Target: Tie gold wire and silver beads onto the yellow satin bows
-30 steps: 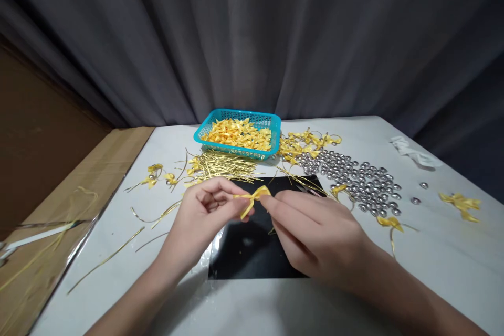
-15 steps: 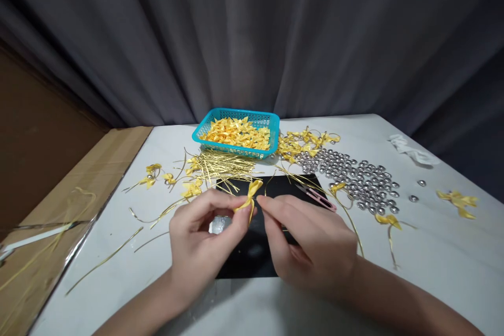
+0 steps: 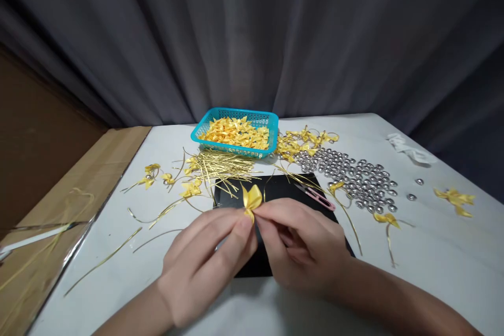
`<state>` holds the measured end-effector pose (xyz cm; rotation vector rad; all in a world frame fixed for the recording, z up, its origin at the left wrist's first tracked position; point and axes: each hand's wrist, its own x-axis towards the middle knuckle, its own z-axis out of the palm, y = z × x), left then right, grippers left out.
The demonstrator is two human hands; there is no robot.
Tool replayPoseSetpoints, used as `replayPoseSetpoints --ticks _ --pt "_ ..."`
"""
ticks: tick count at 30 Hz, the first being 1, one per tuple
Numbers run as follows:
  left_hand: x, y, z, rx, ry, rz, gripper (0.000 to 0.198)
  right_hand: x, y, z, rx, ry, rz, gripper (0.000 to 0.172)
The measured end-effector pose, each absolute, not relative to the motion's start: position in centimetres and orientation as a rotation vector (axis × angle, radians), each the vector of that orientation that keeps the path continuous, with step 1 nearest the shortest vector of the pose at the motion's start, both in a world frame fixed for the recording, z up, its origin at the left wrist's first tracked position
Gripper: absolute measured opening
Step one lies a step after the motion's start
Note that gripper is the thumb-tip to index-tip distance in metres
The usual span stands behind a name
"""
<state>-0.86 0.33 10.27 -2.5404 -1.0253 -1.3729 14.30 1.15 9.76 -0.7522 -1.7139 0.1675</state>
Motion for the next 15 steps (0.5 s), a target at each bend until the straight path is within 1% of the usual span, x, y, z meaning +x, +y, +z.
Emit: replayPoseSetpoints --ticks 2,5,7,12,15 --pt "-1.1 0.2 10.6 -2.507 -0.965 -1.305 0.019 14.2 1.2 9.9 -0.771 -1.702 0.194 0.018" --pt "-1.3 0.0 11.0 -2.452 -0.924 -1.225 0.012 14.0 1.4 9.8 -0.774 -1.673 0.163 0.018" --pt "-1.2 0.0 11.3 -2.402 -0.903 -1.24 0.011 13.8 1.6 9.5 -0.777 -1.662 0.159 0.019" --pt "-1.4 0.1 11.4 -2.379 -0.86 -1.198 0.023 13.6 2.3 8.8 -0.69 -1.632 0.241 0.02" --pt "-1.5 0.2 11.4 -2.365 -0.823 -1.149 0.022 13.6 2.7 8.7 -0.631 -1.61 0.325 0.02"
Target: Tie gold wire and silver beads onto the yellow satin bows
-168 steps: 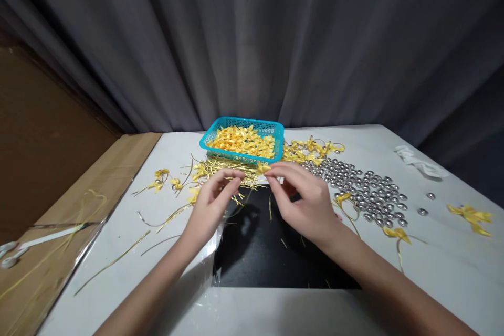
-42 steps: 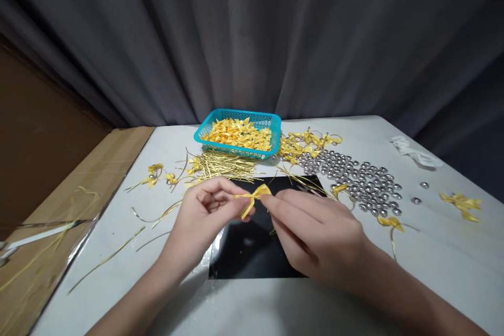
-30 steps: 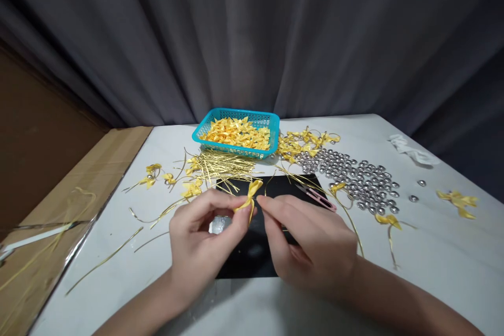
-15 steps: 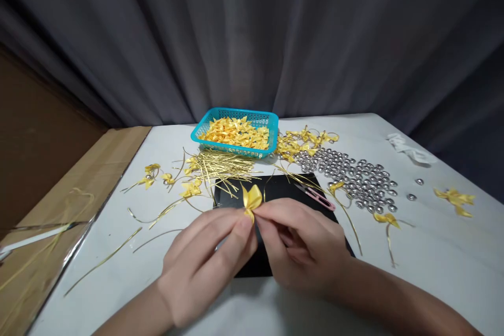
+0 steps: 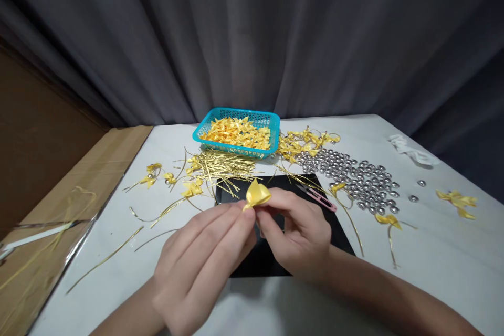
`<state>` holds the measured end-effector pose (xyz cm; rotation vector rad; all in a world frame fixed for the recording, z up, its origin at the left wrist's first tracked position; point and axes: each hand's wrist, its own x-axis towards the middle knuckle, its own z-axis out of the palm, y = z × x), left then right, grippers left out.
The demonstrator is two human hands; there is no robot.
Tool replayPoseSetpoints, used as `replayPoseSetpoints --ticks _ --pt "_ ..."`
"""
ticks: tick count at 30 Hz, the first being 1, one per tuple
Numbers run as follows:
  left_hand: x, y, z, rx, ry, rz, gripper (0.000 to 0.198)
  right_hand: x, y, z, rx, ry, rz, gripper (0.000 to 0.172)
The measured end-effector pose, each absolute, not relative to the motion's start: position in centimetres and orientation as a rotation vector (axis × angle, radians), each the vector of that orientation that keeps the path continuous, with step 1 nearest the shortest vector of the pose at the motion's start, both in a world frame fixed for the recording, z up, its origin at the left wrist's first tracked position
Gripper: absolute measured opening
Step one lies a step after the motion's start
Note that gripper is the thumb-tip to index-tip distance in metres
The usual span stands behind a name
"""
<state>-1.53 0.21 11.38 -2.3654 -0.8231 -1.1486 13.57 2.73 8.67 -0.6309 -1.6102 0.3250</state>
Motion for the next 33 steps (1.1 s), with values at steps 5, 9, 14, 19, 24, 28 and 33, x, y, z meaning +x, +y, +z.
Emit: replayPoseSetpoints --ticks 5,9,14,19,24,28,33 --pt "-1.2 0.6 11.2 -2.339 -0.796 -1.143 0.017 13.7 3.1 8.6 -0.561 -1.596 0.339 0.022" --pt "-1.2 1.2 10.8 -2.325 -0.776 -1.14 0.019 14.0 3.2 8.7 -0.625 -1.655 0.337 0.019" --pt "-1.5 1.9 10.5 -2.298 -0.763 -1.125 0.024 14.7 3.3 9.2 -0.728 -1.612 0.421 0.032" --pt "-1.7 2.2 10.2 -2.327 -0.737 -1.041 0.022 15.4 4.2 10.3 -0.733 -1.769 0.297 0.01" --pt "-1.4 2.3 10.0 -2.341 -0.712 -1.05 0.02 15.9 4.9 10.8 -0.646 -1.879 0.401 0.007" --pt "-0.7 2.5 9.6 -2.346 -0.691 -1.189 0.017 15.9 4.7 10.7 -0.647 -1.857 0.239 0.012" --pt "-0.5 2.7 9.1 -2.355 -0.679 -1.238 0.016 15.6 4.6 10.4 -0.634 -1.762 0.37 0.008"
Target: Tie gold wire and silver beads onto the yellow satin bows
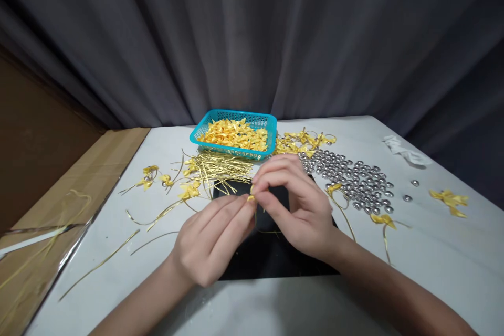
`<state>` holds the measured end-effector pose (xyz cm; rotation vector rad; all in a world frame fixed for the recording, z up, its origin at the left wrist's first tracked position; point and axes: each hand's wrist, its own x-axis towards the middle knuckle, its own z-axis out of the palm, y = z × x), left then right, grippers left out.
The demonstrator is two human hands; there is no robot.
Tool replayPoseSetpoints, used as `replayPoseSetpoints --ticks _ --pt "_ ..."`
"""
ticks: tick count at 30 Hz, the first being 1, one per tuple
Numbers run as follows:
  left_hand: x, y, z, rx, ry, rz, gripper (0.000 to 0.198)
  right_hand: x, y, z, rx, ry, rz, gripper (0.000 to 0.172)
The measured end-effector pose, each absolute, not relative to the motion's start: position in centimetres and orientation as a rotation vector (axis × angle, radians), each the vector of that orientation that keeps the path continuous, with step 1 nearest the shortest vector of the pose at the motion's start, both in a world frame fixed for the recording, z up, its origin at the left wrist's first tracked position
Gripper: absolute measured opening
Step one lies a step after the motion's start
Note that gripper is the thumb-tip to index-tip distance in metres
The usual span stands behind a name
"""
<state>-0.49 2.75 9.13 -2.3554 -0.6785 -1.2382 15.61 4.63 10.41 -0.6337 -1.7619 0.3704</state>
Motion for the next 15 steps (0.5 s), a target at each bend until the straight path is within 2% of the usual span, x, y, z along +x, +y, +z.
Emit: replayPoseSetpoints --ticks 4,11,15 --pt "-0.6 2.7 9.0 -2.295 -0.673 -1.297 0.019 15.5 5.2 10.0 -0.563 -1.79 0.622 0.006" --pt "-0.5 2.6 8.8 -2.306 -0.692 -1.297 0.025 15.6 5.1 10.2 -0.47 -1.857 0.439 0.012" --pt "-0.1 3.4 7.5 -2.378 -0.599 -1.178 0.019 15.8 4.3 11.0 -0.487 -1.778 0.396 0.015"
